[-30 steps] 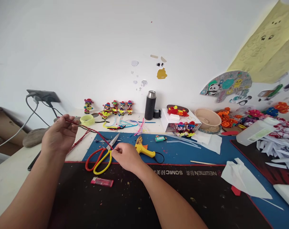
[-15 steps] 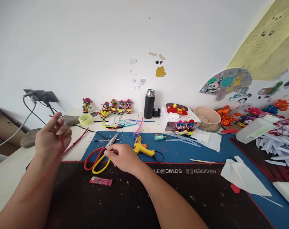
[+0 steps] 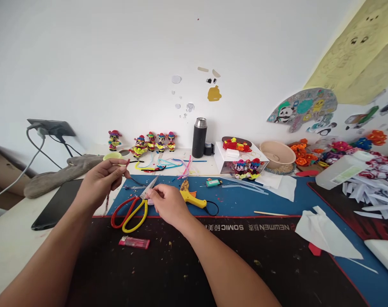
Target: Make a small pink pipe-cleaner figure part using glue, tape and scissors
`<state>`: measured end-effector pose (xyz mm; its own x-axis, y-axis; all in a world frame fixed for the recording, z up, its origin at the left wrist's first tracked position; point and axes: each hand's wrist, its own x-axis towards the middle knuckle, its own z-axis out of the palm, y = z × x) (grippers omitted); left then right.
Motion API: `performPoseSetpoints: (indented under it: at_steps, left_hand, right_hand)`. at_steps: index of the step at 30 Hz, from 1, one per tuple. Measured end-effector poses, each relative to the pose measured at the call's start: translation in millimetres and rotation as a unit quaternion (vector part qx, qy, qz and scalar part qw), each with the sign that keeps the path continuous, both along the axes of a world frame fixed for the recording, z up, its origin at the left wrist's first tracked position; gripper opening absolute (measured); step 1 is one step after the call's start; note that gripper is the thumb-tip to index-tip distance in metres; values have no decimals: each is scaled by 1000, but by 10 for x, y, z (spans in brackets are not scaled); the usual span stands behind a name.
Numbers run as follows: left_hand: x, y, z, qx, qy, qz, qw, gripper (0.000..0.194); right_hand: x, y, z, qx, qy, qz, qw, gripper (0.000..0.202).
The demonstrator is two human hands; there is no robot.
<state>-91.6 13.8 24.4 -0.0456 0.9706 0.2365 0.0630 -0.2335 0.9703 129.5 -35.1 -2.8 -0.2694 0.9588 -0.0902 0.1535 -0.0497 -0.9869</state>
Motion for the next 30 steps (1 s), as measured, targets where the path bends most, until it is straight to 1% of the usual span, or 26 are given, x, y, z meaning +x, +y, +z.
performPoseSetpoints:
  at_steps: [2,5,10,13,16,23,30]
  left_hand:
    - [41,-30,24,-22,17,-38,999,35]
    - [113,-72,46,-35,56,-108,992,38]
    - [203,-97,-14,-17,105,-163,981,38]
    - [224,-94,-65,-17,110,-178,978,39]
    - [241,-94,-84,-25,104,-193,975,40]
    - [287,-116,-52,-27,124,-209,970,41]
    - [303,-142,-7,-38,128,-225,965,36]
  right_hand:
    - [5,20,-10,0,26,-8,1000,35]
    - [19,56,-35,7,57,-22,998,40]
    - [28,102,-89,3,102,-40,994,37]
    - [20,119,-125,-4,121,-45,992,36]
    - [17,132,-142,-4,136,-48,990,36]
    - [21,135,-108,8,153,-65,986,35]
    - [21,126,-92,6,144,-69,987,32]
